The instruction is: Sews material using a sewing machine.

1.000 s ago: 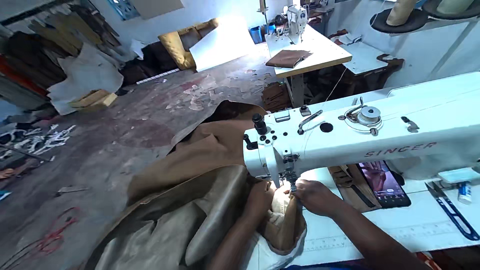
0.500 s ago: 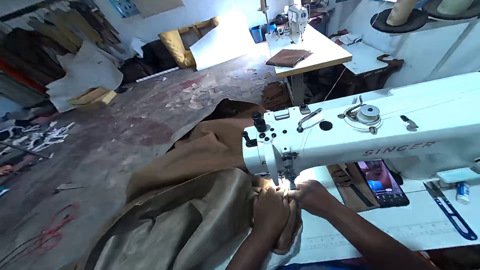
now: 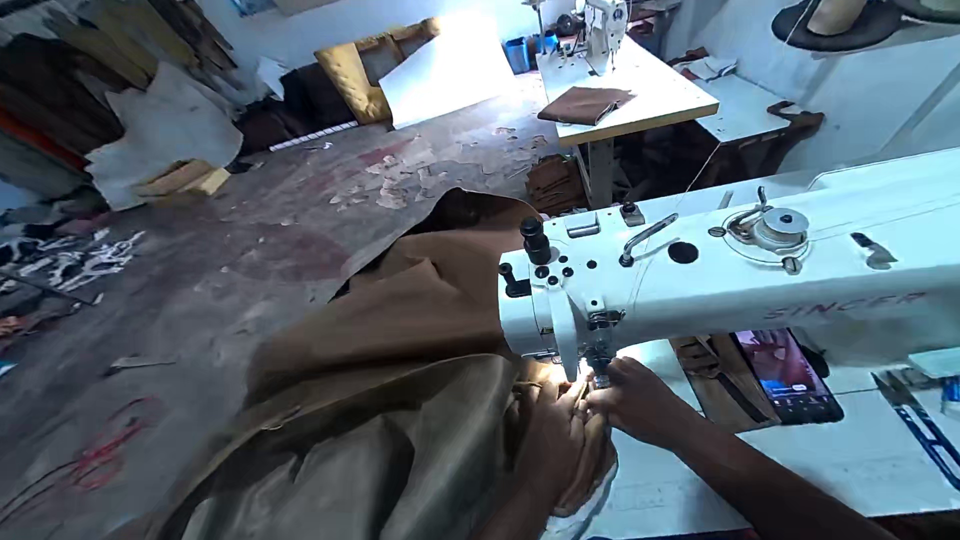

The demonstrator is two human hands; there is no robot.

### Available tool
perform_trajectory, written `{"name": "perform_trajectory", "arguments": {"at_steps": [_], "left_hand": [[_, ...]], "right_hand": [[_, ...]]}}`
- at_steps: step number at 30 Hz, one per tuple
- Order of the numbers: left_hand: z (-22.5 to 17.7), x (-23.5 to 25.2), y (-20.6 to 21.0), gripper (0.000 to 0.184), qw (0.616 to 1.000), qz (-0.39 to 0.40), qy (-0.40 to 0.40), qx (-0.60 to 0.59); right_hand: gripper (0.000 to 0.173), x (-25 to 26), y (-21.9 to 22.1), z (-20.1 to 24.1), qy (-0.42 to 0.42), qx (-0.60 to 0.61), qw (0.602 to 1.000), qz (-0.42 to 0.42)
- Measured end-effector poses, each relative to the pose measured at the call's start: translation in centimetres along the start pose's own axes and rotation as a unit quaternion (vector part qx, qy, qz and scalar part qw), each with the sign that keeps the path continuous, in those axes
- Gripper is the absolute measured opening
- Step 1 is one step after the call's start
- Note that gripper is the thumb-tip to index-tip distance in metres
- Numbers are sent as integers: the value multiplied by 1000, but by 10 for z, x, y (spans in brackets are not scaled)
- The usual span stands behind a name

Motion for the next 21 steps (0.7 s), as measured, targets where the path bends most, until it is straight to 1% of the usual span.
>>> {"name": "perform_trajectory", "arguments": {"at_steps": [2, 5, 9, 13, 17, 21], "left_hand": [[1, -1, 2, 37, 1000, -15, 16, -3], [2, -2, 6, 36, 999, -35, 27, 13], [6, -1, 10, 34, 996, -65, 49, 19], [12, 1, 15, 32, 991, -102, 85, -2], [18, 6, 17, 32, 988, -108, 103, -32], [26, 12, 18, 31, 982, -115, 135, -61]], "right_hand": [[9, 0, 1, 1, -7, -12, 1000, -24], [13, -1, 8, 2, -27, -52, 996, -69], [16, -2, 12, 5, -26, -103, 989, -107], [17, -3, 15, 7, -17, -134, 983, -121], [19, -2, 18, 8, -6, -148, 979, -140], [19, -2, 20, 13, 20, -161, 977, -138]]}}
Point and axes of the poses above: each hand's wrist, its own x-axis towards the middle knuckle, its own y-axis out of the palm, z = x × y, the point moved 1 cm from there along x, towards the middle knuckle, and after that the axes turned 9 degrees about -z, right-handed, at the moved point
